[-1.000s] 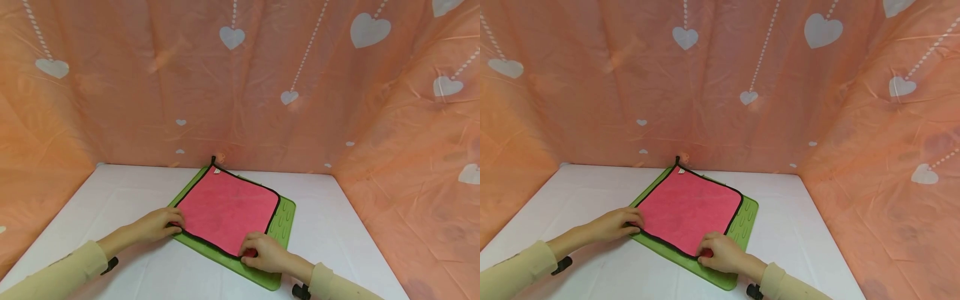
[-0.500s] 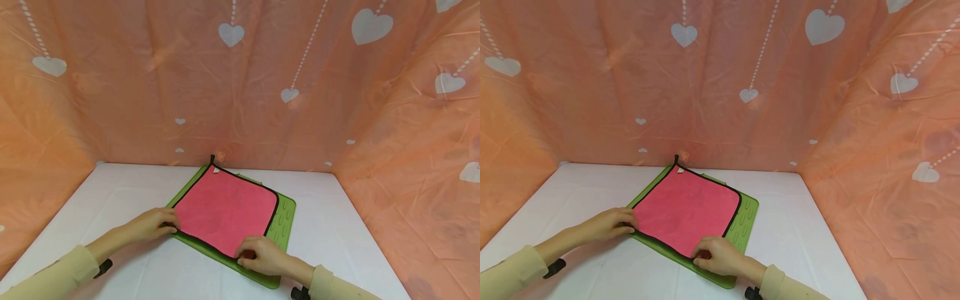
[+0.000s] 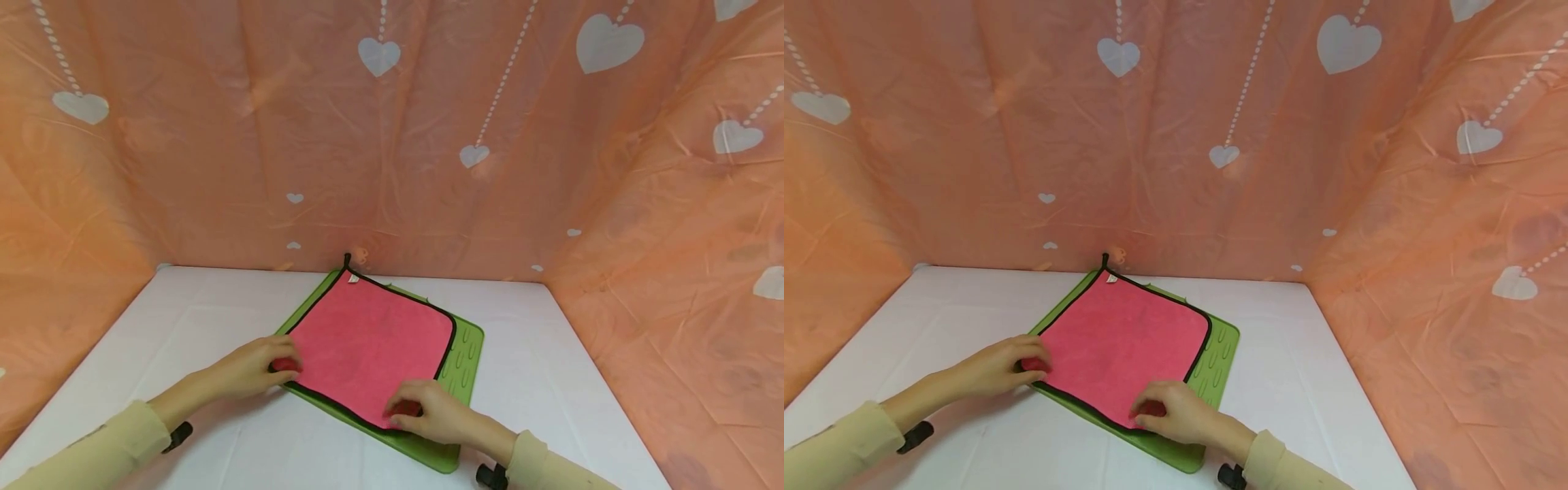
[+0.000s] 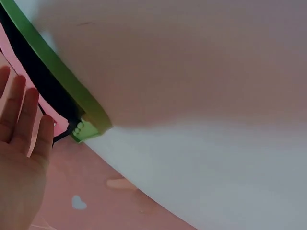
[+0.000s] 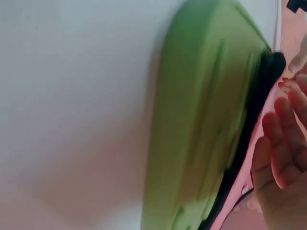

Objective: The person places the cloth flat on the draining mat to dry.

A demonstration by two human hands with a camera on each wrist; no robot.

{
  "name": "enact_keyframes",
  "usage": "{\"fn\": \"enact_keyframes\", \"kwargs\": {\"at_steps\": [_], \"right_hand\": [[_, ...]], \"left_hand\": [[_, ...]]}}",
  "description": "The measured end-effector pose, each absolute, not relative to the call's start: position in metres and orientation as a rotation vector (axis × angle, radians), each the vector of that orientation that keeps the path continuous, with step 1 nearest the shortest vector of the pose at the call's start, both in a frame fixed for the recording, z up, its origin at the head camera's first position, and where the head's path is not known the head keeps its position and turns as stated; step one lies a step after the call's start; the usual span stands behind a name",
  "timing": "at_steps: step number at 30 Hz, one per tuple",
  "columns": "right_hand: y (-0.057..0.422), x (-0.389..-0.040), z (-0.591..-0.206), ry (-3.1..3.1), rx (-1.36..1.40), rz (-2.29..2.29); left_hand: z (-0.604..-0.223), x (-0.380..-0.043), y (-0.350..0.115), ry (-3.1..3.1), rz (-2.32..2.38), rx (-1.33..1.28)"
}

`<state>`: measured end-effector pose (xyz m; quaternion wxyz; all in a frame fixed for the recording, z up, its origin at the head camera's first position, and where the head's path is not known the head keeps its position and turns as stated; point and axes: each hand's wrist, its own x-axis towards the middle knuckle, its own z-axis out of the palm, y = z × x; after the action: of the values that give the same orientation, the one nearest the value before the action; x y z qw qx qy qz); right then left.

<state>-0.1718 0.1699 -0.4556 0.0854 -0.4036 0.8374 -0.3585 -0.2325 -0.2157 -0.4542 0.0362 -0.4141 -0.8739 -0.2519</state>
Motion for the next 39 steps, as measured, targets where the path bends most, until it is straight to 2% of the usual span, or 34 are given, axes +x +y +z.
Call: {"fn": "enact_keyframes", "kwargs": {"at_steps": [5, 11, 19, 27, 39], "right_hand": [[0.18, -0.184, -0.451, 2.702, -1.116, -1.016], [0.196, -0.208, -0.441, 2.859, -0.875, -0.937], [0.221, -0.241, -0.442, 2.908, -0.637, -0.762], [0.233, -0.258, -0.447, 2.877, -0.544, -0.648], [0.235, -0.262, -0.451, 2.837, -0.521, -0.642]], "left_hand": [[-0.449, -0.238, -0.202, -2.755, -0.653, -1.182], [-0.447, -0.246, -0.186, -2.842, -0.549, -1.075], [-0.451, -0.25, -0.17, -2.935, -0.455, -1.077], [-0.455, -0.251, -0.162, -2.981, -0.415, -1.084], [-0.457, -0.243, -0.161, -3.058, -0.434, -1.075]]}}
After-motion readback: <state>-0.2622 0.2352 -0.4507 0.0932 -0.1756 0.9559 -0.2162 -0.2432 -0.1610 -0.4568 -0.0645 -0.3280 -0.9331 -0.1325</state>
